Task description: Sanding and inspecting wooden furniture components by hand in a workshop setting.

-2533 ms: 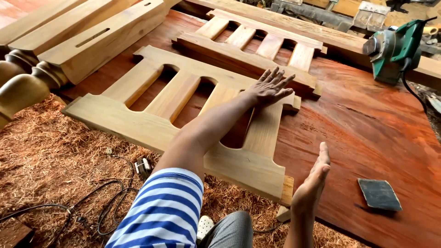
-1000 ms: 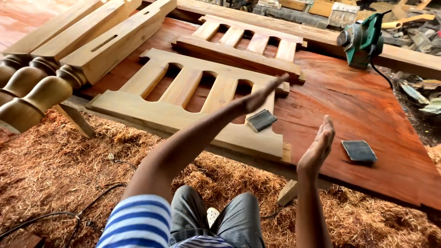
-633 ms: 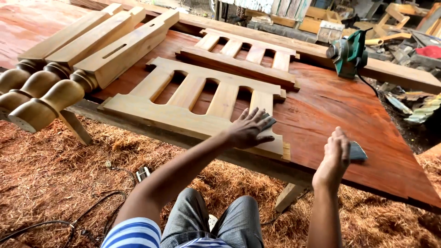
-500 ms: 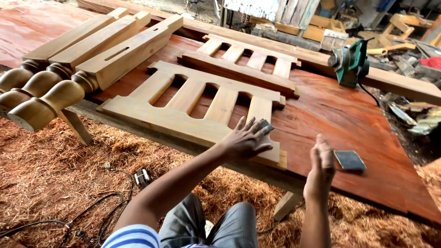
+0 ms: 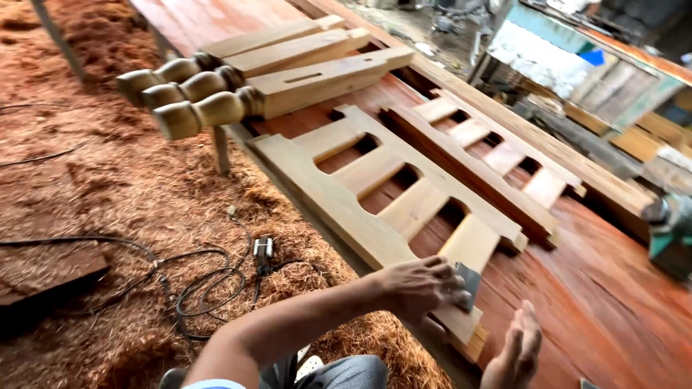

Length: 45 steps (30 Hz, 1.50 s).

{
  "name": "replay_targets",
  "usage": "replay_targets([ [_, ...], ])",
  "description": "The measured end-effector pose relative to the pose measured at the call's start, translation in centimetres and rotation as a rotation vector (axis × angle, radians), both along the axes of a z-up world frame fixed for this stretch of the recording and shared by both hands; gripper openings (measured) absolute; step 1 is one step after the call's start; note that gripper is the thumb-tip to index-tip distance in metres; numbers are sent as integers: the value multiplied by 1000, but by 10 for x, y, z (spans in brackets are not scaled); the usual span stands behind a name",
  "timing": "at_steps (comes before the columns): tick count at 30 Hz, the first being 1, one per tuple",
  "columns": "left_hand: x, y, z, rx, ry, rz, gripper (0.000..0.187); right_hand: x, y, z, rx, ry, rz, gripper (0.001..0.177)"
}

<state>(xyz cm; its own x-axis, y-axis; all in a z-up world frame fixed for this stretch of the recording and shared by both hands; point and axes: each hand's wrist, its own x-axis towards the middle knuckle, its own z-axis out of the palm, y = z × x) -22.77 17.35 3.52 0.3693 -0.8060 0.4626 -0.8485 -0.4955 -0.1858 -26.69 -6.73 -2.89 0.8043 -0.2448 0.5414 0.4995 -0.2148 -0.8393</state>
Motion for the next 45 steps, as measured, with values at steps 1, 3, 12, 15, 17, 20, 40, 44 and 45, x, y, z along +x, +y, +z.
replay_targets([
  [1,-5,0,-2,-4,-6,17,84,4,0,-1,-4,-6,17,60],
  [3,-18,-1,-11,-15,-40,52,67,5,-1,-6,-42,-102,-43,62],
  [12,1,52,-62,-388,393,1,17,1,-6,-2,164,-178,-149,65],
  [15,-25,118,-34,-1399,1156,104,29,-31,24,26,8,-122,-263,67],
  [17,-18,158,-43,-1633,934,141,25,-42,34,40,-57,-185,-276,69],
  [20,-14,225,-65,-2074,774,170,23,-48,50,66,-140,-223,-189,70],
  [40,-117,447,-183,-2603,486,1195,16,-42,431,-80,-698,38,860,58],
  [44,-102,422,-154,-2627,519,1043,15,-35,476,-122,-811,91,978,58],
  [45,-95,407,-133,-2614,572,842,17,-31,484,-130,-842,103,1000,57],
])
